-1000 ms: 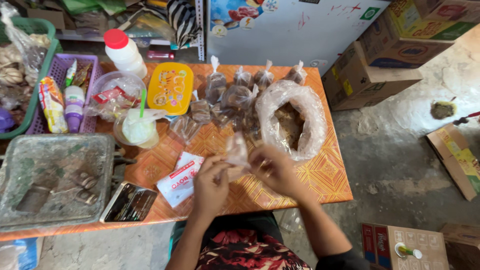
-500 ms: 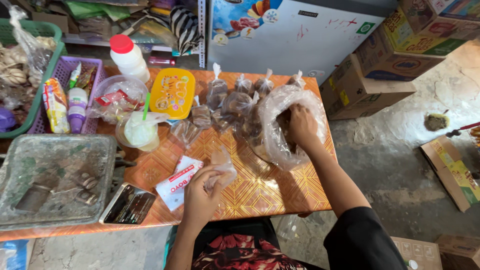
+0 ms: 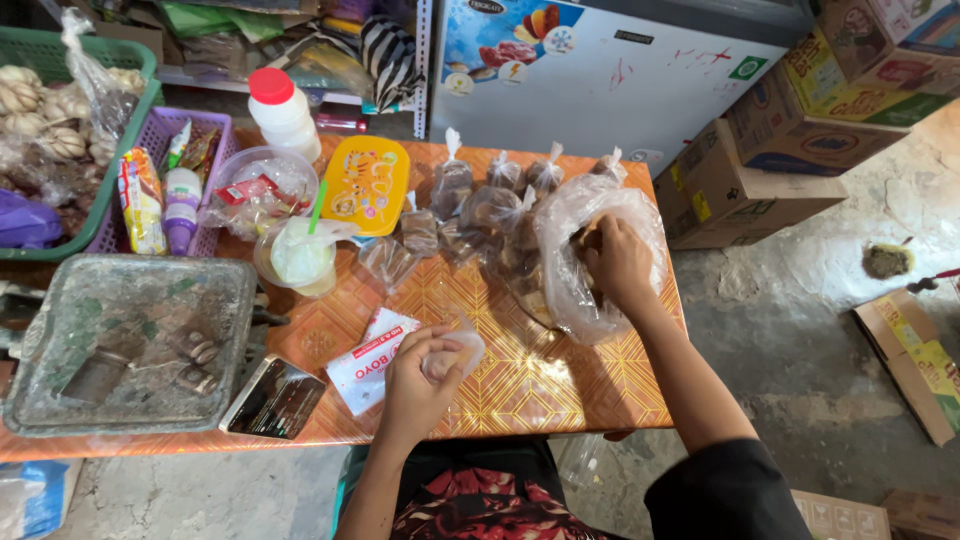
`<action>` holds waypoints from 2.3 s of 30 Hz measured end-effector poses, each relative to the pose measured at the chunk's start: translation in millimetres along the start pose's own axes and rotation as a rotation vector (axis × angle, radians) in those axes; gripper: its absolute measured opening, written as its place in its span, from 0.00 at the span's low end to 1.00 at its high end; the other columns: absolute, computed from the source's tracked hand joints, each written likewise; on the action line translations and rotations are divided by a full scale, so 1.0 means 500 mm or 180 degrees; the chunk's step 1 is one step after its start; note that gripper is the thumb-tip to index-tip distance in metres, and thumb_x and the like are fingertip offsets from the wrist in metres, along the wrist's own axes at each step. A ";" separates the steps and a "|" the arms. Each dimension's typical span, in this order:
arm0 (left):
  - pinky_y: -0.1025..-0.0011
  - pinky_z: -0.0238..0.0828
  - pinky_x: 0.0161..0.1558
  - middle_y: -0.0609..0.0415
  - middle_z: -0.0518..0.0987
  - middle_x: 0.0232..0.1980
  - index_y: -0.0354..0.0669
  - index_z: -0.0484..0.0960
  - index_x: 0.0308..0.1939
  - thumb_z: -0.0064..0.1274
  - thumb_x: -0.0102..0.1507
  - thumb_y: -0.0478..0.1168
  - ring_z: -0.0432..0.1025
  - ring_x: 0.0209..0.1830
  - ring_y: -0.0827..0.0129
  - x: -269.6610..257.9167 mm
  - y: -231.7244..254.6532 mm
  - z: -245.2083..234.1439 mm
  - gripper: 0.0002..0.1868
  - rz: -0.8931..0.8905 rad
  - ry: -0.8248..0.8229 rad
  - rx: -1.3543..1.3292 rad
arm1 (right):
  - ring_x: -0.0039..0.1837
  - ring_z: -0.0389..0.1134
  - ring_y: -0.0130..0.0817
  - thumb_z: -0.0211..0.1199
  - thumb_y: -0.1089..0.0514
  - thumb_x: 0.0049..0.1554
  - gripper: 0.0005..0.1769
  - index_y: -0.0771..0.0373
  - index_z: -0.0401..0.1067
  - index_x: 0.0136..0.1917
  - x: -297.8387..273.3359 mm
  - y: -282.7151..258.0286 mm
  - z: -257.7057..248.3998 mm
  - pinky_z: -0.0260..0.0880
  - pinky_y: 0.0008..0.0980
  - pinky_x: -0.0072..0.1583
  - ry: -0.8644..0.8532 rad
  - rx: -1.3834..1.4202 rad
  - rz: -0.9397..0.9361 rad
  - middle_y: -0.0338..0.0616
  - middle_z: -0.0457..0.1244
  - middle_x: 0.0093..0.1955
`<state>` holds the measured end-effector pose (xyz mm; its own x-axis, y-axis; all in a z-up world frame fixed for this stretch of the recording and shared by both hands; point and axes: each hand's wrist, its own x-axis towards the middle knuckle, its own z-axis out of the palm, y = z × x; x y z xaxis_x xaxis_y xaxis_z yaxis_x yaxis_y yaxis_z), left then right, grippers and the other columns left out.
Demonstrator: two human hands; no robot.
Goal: The person repeatedly scoops a brown granular substance from a large plastic bag into small clear plastic bags, ties each bag, and places it on the table. The person handles the bags by hand without using tools.
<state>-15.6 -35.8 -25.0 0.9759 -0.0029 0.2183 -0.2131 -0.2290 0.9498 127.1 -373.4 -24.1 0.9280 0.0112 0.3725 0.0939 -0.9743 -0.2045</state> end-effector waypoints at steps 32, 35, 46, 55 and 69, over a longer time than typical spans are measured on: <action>0.75 0.72 0.35 0.38 0.80 0.44 0.34 0.75 0.72 0.45 0.64 0.23 0.73 0.33 0.72 0.031 -0.110 0.049 0.31 -0.1253 -0.0928 -0.1610 | 0.45 0.70 0.53 0.78 0.50 0.43 0.20 0.63 0.74 0.42 -0.139 -0.317 -0.021 0.71 0.45 0.48 -0.2017 0.1667 -0.1318 0.51 0.68 0.40; 0.77 0.77 0.41 0.52 0.78 0.64 0.27 0.78 0.61 0.43 0.61 0.22 0.78 0.37 0.74 0.053 -0.091 0.053 0.24 -0.0762 -0.0904 -0.1710 | 0.41 0.70 0.54 0.79 0.48 0.43 0.21 0.64 0.73 0.39 -0.141 -0.313 0.015 0.72 0.45 0.45 -0.2431 0.1259 -0.1332 0.52 0.68 0.37; 0.71 0.67 0.62 0.51 0.76 0.65 0.39 0.72 0.65 0.51 0.67 0.31 0.70 0.65 0.71 0.035 -0.098 0.019 0.21 -0.0485 -0.0715 -0.1273 | 0.45 0.73 0.33 0.70 0.64 0.43 0.18 0.65 0.74 0.49 -0.105 -0.223 -0.078 0.75 0.32 0.45 -0.1632 0.2787 -0.0647 0.44 0.71 0.43; 0.76 0.72 0.48 0.53 0.82 0.55 0.35 0.76 0.61 0.60 0.65 0.31 0.76 0.52 0.74 -0.002 -0.157 0.082 0.20 -0.0596 -0.0475 -0.1788 | 0.36 0.71 0.27 0.72 0.58 0.47 0.19 0.63 0.75 0.52 -0.114 -0.245 -0.118 0.73 0.29 0.35 -0.2325 0.3275 0.0680 0.41 0.71 0.40; 0.74 0.76 0.48 0.54 0.80 0.51 0.37 0.84 0.47 0.66 0.56 0.27 0.77 0.48 0.73 0.017 -0.114 0.093 0.16 -0.0010 -0.0293 -0.1054 | 0.44 0.75 0.50 0.74 0.54 0.46 0.16 0.64 0.78 0.44 -0.137 -0.271 -0.002 0.74 0.42 0.47 -0.1257 0.1576 0.0149 0.57 0.70 0.40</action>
<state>7.1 -67.9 -87.9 0.9735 -0.0940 0.2083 -0.1990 0.0993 0.9749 50.6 -242.3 -21.2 0.9893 0.1453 0.0102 0.1179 -0.7575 -0.6421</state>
